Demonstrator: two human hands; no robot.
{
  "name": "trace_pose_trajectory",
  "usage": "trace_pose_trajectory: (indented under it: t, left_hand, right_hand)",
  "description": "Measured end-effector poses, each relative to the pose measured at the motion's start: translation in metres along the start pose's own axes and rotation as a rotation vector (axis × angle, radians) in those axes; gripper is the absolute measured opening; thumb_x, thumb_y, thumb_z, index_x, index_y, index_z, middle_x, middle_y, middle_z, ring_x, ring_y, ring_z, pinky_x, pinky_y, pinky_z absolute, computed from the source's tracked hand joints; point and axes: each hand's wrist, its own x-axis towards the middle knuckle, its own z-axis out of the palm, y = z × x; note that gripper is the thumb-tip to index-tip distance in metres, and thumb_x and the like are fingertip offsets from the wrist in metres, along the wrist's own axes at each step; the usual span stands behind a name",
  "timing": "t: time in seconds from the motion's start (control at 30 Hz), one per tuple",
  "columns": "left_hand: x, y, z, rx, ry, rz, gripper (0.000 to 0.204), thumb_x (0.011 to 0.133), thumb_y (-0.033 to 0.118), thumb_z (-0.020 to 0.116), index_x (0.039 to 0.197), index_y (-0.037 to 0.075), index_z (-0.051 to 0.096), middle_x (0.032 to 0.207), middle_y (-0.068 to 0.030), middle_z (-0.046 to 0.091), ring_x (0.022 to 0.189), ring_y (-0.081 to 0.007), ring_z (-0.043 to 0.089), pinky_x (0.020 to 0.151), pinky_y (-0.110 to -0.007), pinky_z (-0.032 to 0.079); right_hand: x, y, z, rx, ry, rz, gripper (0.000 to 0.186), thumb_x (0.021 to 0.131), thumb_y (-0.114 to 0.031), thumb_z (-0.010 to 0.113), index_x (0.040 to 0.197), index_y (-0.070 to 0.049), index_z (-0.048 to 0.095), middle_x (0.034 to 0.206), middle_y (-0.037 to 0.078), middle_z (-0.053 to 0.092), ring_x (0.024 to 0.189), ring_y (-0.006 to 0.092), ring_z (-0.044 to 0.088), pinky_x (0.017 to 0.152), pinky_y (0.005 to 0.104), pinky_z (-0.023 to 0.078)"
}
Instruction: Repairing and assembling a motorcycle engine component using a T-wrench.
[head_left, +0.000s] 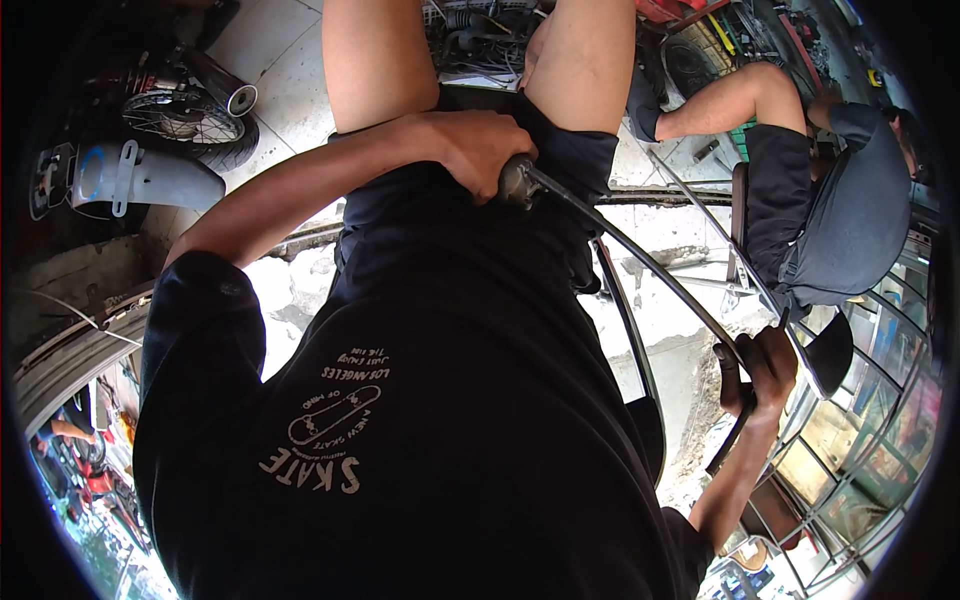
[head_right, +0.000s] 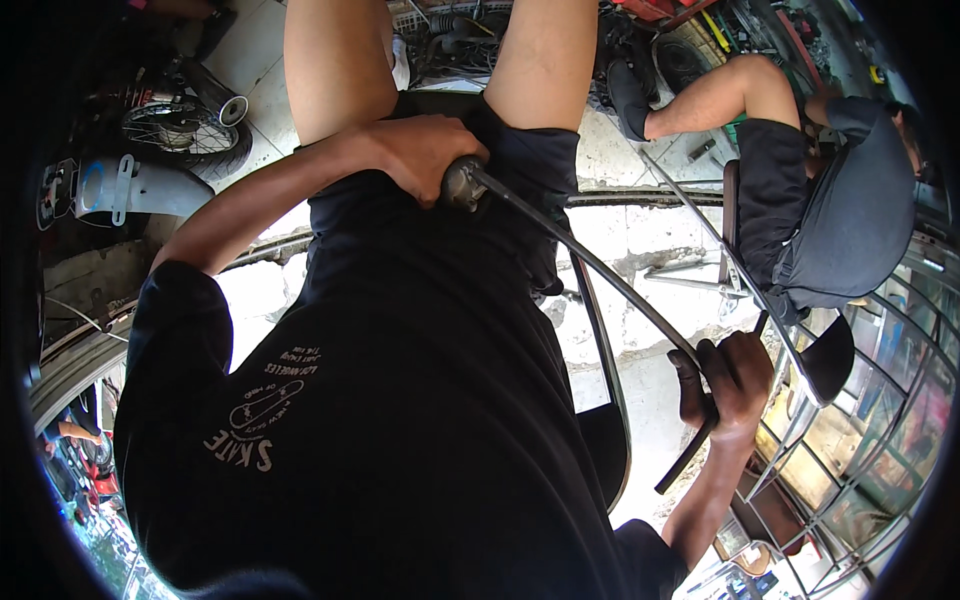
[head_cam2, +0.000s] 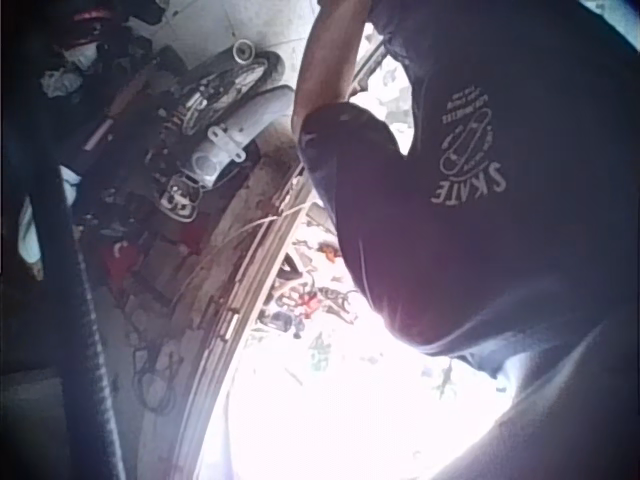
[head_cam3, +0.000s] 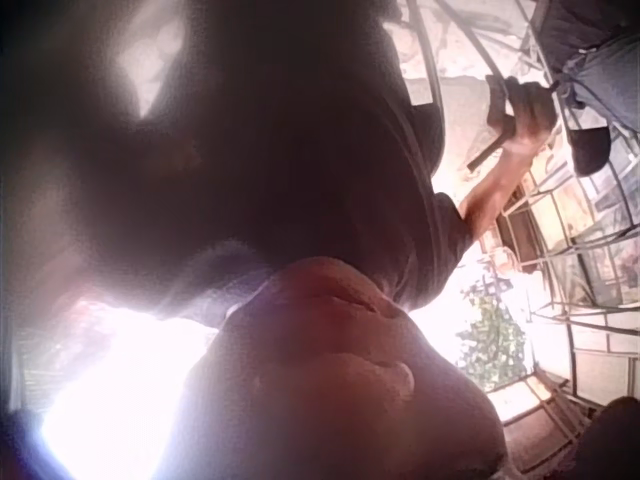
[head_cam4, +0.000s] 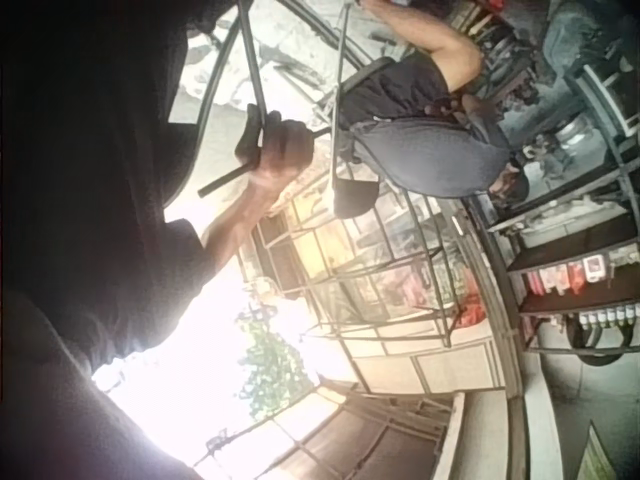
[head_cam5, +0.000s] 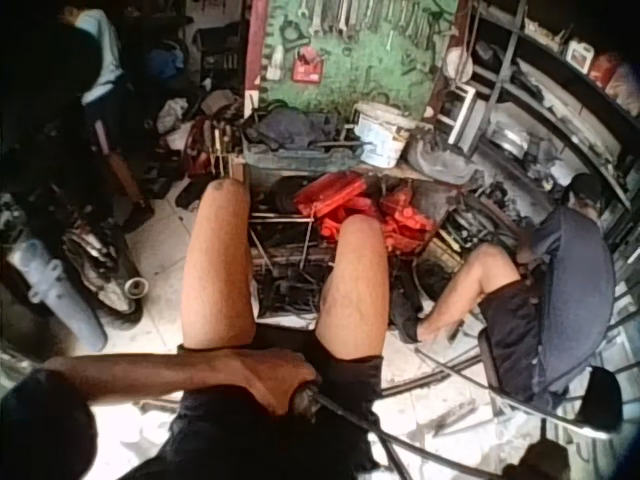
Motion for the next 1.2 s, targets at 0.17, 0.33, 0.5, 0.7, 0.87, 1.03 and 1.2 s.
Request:
trace_pose_trajectory:
  t: [0.17,0.33,0.5,0.7,0.87,1.03,1.2]
  left_hand:
    - [-0.006,0.0,0.011,0.099,0.162,0.04,0.039,0.049,0.005,0.066,0.087,0.002,0.06,0.081,-0.0152,0.064,0.085,-0.0323,0.061,0.074,-0.04,0.049]
    - [0.001,0.002,0.009,0.123,0.152,0.005,0.036,0.05,0.006,0.064,0.086,0.003,0.061,0.079,-0.0161,0.063,0.086,-0.0328,0.061,0.076,-0.04,0.048]
    - [0.004,-0.008,0.009,0.1,0.169,0.076,0.032,0.05,0.005,0.063,0.082,0.001,0.061,0.077,-0.0162,0.063,0.085,-0.034,0.06,0.074,-0.041,0.049]
    - [0.007,0.001,0.004,0.153,0.069,0.032,0.029,0.053,0.007,0.064,0.081,0.002,0.063,0.077,-0.0157,0.064,0.08,-0.0328,0.062,0.071,-0.04,0.05]
    - [0.009,0.002,0.005,0.097,0.082,-0.03,0.028,0.053,0.006,0.063,0.08,0.001,0.062,0.074,-0.0151,0.064,0.076,-0.0326,0.062,0.067,-0.041,0.05]
    - [0.008,0.006,0.011,0.142,0.167,-0.021,0.027,0.052,0.004,0.062,0.079,0.001,0.061,0.071,-0.0145,0.063,0.073,-0.0321,0.063,0.064,-0.04,0.051]
    - [0.009,0.008,0.013,0.172,0.163,-0.053,0.033,0.053,0.005,0.063,0.086,0.0,0.062,0.072,-0.0155,0.064,0.074,-0.0322,0.063,0.067,-0.04,0.053]
  right_hand:
    - [-0.007,0.0,0.009,-0.037,-0.051,-0.04,0.015,0.069,-0.001,0.065,0.077,0.005,0.054,0.061,0.012,0.044,0.05,0.0274,0.042,0.046,0.0362,0.03]
    - [-0.025,0.007,0.028,-0.008,-0.053,-0.069,0.016,0.068,-0.005,0.066,0.076,0.002,0.054,0.061,0.011,0.046,0.049,0.0269,0.044,0.045,0.0363,0.033]
    - [-0.035,0.029,0.048,0.07,-0.107,-0.081,0.02,0.066,-0.008,0.067,0.077,0.001,0.054,0.058,0.009,0.047,0.044,0.0249,0.045,0.041,0.0349,0.034]
    - [-0.025,0.037,0.029,0.033,-0.106,-0.161,0.015,0.068,-0.009,0.066,0.075,0.0,0.056,0.06,0.01,0.051,0.047,0.0246,0.048,0.043,0.0337,0.037]
    - [-0.011,0.039,0.025,0.109,0.043,-0.067,0.008,0.067,0.0,0.062,0.069,0.001,0.055,0.061,0.013,0.051,0.047,0.0262,0.046,0.044,0.0342,0.035]
    - [-0.019,0.039,0.029,0.097,-0.024,-0.103,0.013,0.067,-0.004,0.066,0.072,0.001,0.054,0.058,0.01,0.05,0.046,0.0245,0.047,0.043,0.0326,0.035]
    - [-0.03,0.04,0.037,0.148,0.005,-0.043,0.013,0.068,0.0,0.064,0.071,-0.002,0.052,0.056,0.009,0.051,0.046,0.0233,0.049,0.044,0.0321,0.038]
